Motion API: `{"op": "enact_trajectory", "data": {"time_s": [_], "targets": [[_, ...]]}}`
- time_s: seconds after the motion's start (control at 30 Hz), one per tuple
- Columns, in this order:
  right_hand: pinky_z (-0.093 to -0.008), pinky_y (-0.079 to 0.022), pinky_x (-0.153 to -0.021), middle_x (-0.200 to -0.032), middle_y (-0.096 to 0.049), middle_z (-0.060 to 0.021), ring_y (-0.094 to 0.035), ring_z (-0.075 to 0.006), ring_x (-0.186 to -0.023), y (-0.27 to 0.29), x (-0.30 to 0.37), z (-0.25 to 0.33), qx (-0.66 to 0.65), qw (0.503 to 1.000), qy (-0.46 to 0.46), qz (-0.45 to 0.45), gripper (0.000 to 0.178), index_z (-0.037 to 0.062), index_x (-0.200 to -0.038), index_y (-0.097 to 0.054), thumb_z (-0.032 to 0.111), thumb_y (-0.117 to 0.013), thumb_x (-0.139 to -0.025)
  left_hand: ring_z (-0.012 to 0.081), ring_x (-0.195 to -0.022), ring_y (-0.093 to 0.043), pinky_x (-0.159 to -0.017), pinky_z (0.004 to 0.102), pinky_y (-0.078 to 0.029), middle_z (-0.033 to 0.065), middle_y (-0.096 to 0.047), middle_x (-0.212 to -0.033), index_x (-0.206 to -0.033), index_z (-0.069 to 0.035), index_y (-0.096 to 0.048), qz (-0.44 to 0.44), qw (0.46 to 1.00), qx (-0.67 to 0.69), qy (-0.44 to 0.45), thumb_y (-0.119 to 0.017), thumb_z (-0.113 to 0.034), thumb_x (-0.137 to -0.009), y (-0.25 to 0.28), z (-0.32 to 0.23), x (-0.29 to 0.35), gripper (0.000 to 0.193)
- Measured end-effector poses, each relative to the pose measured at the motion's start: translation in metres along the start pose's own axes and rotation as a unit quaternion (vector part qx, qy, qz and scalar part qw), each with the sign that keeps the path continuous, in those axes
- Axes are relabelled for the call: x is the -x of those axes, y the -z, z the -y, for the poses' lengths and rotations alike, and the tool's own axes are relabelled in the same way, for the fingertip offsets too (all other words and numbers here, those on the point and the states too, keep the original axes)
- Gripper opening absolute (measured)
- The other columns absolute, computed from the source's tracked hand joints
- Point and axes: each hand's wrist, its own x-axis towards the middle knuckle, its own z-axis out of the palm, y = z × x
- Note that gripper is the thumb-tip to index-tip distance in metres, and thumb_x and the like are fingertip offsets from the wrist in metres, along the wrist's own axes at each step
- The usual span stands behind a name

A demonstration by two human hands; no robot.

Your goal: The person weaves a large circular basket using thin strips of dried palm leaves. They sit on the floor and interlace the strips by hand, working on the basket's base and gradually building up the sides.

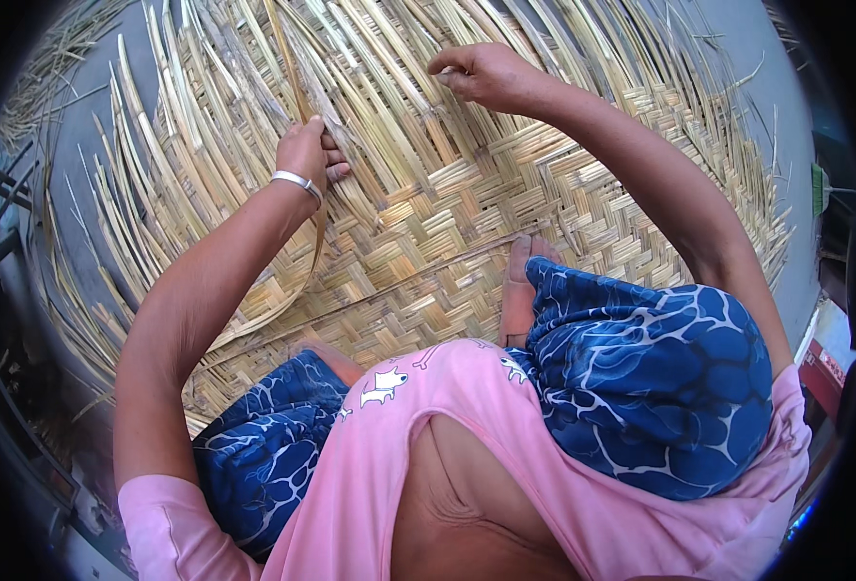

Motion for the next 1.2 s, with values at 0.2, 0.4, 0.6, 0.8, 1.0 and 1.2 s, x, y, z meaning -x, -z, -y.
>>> {"op": "enact_trajectory", "data": {"time_s": [0.2,0.4,0.6,0.8,1.0,1.2], "targets": [[-0.0398,-0.049,-0.083,-0.1,-0.065,-0.0135,-0.063,-0.0277,-0.095,0.001,-0.006,0.025,0.2,0.978,-0.049,0.045,0.025,0.0095,-0.105,-0.063,0.011,-0.05,-0.084,0.0162,-0.075,-0.057,-0.066,0.0323,-0.049,0.0038,-0.059,-0.085,-0.104,-0.009,-0.055,0.121,0.99,0.064,0.012,-0.042,-0.036,-0.096,0.017,0.002,0.003,0.031],[-0.0409,-0.051,-0.073,-0.084,-0.066,-0.0143,-0.064,-0.0291,-0.081,0.001,-0.017,0.035,0.2,0.977,-0.054,0.043,0.02,0.0044,-0.096,-0.062,0.017,-0.054,-0.083,0.021,-0.097,-0.057,-0.079,0.0403,-0.048,0.0079,-0.058,-0.104,-0.108,-0.007,-0.052,0.148,0.983,0.11,0.011,-0.039,-0.036,-0.097,0.01,-0.008,0.023,0.033],[-0.0232,-0.034,-0.047,-0.06,-0.05,0.0019,-0.044,-0.0064,-0.05,0.005,-0.026,0.012,-0.272,0.945,-0.162,0.08,0.012,0.0066,-0.082,-0.058,0.017,-0.064,-0.084,0.0261,-0.097,-0.056,-0.081,0.0421,-0.048,0.012,-0.056,-0.106,-0.11,-0.005,-0.047,0.13,0.983,0.124,0.025,-0.035,-0.038,-0.097,0.007,-0.02,0.031,0.037],[-0.0282,-0.044,-0.061,-0.074,-0.056,-0.004,-0.055,-0.0111,-0.069,0.013,-0.014,0.02,-0.263,0.963,-0.051,0.041,0.02,0.0049,-0.089,-0.057,0.022,-0.066,-0.082,0.0256,-0.073,-0.06,-0.064,0.0381,-0.05,0.009,-0.06,-0.079,-0.096,-0.007,-0.052,0.346,0.907,0.222,0.088,-0.039,-0.041,-0.095,0.046,-0.014,0.001,0.037],[-0.0337,-0.049,-0.073,-0.085,-0.061,-0.0116,-0.061,-0.019,-0.083,0.01,-0.029,0.033,-0.14,0.98,-0.121,0.079,0.037,-0.0022,-0.104,-0.057,0.028,-0.063,-0.082,0.0312,-0.08,-0.065,-0.08,0.0406,-0.053,0.0121,-0.064,-0.082,-0.09,0.0,-0.059,0.308,0.934,0.142,0.112,-0.049,-0.038,-0.092,0.008,-0.026,0.023,0.04],[-0.0281,-0.045,-0.075,-0.088,-0.061,-0.0058,-0.057,-0.0138,-0.08,0.011,-0.026,0.015,-0.318,0.932,-0.141,0.102,0.04,0.0042,-0.099,-0.06,0.041,-0.062,-0.083,0.0301,-0.112,-0.055,-0.091,0.0436,-0.049,0.0162,-0.053,-0.122,-0.128,0.001,-0.043,0.419,0.897,0.114,0.089,-0.058,-0.028,-0.087,-0.002,-0.023,0.015,0.053]]}}
